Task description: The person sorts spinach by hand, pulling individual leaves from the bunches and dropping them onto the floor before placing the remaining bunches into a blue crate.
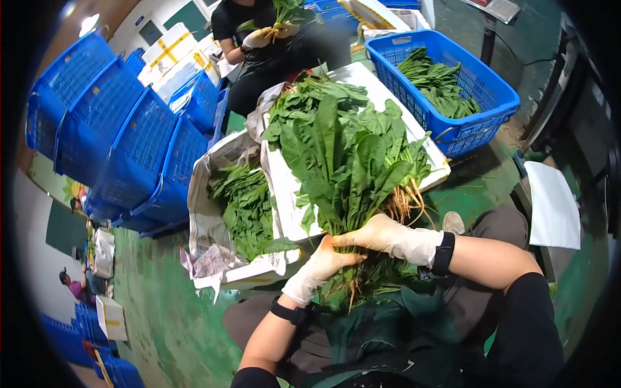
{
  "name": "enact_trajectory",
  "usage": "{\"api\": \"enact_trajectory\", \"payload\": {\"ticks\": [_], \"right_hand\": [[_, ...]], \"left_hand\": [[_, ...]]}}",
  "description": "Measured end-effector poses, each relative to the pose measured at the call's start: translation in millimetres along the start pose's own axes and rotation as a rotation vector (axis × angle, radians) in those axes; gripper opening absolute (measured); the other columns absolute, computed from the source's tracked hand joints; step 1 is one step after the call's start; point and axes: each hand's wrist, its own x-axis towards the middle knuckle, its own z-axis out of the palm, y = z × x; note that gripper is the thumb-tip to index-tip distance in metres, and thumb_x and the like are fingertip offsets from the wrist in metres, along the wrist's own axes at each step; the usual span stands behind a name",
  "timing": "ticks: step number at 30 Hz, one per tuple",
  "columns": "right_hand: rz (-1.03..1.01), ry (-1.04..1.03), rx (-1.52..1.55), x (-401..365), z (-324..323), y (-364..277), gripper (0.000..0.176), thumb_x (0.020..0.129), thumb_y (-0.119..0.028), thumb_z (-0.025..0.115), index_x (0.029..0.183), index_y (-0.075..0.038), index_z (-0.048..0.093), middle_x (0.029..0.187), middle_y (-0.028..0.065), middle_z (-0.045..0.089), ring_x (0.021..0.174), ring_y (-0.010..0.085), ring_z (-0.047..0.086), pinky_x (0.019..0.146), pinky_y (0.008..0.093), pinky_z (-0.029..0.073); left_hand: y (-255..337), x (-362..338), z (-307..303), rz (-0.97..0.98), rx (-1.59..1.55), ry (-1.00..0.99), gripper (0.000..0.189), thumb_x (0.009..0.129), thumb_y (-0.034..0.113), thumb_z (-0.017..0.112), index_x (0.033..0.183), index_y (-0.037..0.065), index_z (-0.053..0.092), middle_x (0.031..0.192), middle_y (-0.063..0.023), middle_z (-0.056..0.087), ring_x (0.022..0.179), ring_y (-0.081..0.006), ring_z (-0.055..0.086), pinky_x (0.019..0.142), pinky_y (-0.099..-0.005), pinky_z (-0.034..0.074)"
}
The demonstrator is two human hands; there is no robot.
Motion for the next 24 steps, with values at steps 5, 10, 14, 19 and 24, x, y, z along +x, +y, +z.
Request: {"api": "enact_trajectory", "payload": {"ticks": [5,10,14,19,24], "right_hand": [[-0.028,-0.015,0.018,6,1,8,0.077,0.054,-0.056,0.079,0.096,0.007,0.062,0.088,0.0134,0.063,0.077,0.0173,0.058,0.066,0.0278,0.047],[-0.019,0.026,-0.038,11,2,11,0.080,0.054,-0.057,0.078,0.099,0.007,0.061,0.094,0.0143,0.062,0.081,0.0177,0.058,0.069,0.0282,0.047],[0.041,0.007,-0.060,6,1,5,0.074,0.057,-0.052,0.079,0.100,0.006,0.061,0.095,0.0139,0.062,0.084,0.0178,0.058,0.073,0.0284,0.047],[-0.496,0.090,0.207,4,19,2,0.069,0.063,-0.037,0.080,0.111,0.005,0.053,0.106,0.0138,0.059,0.097,0.0191,0.055,0.087,0.0298,0.042],[-0.540,0.010,0.252,6,34,7,0.072,0.065,-0.033,0.080,0.118,0.002,0.046,0.110,0.0116,0.056,0.100,0.0168,0.052,0.090,0.0295,0.040]], "left_hand": [[3,-2,2,-0.047,-0.022,-0.009,0.026,0.069,0.007,0.066,0.092,-0.005,0.064,0.083,-0.0069,0.066,0.078,-0.0094,0.058,0.076,-0.0236,0.045],[7,-3,6,0.001,0.027,0.025,0.025,0.068,0.007,0.067,0.090,-0.005,0.064,0.082,-0.0067,0.066,0.076,-0.0096,0.059,0.075,-0.0237,0.045],[-15,5,2,0.021,-0.054,0.040,0.023,0.067,0.007,0.068,0.087,-0.005,0.064,0.081,-0.0063,0.065,0.077,-0.0106,0.058,0.073,-0.0248,0.046],[-36,18,2,0.289,-0.139,0.330,0.036,0.072,0.008,0.068,0.104,-0.002,0.055,0.096,-0.0062,0.063,0.086,-0.0161,0.059,0.076,-0.0274,0.047],[-41,26,16,0.361,-0.120,0.447,0.066,0.075,0.005,0.062,0.130,0.000,0.026,0.121,-0.0137,0.049,0.108,-0.0207,0.052,0.093,-0.0320,0.041]]}}
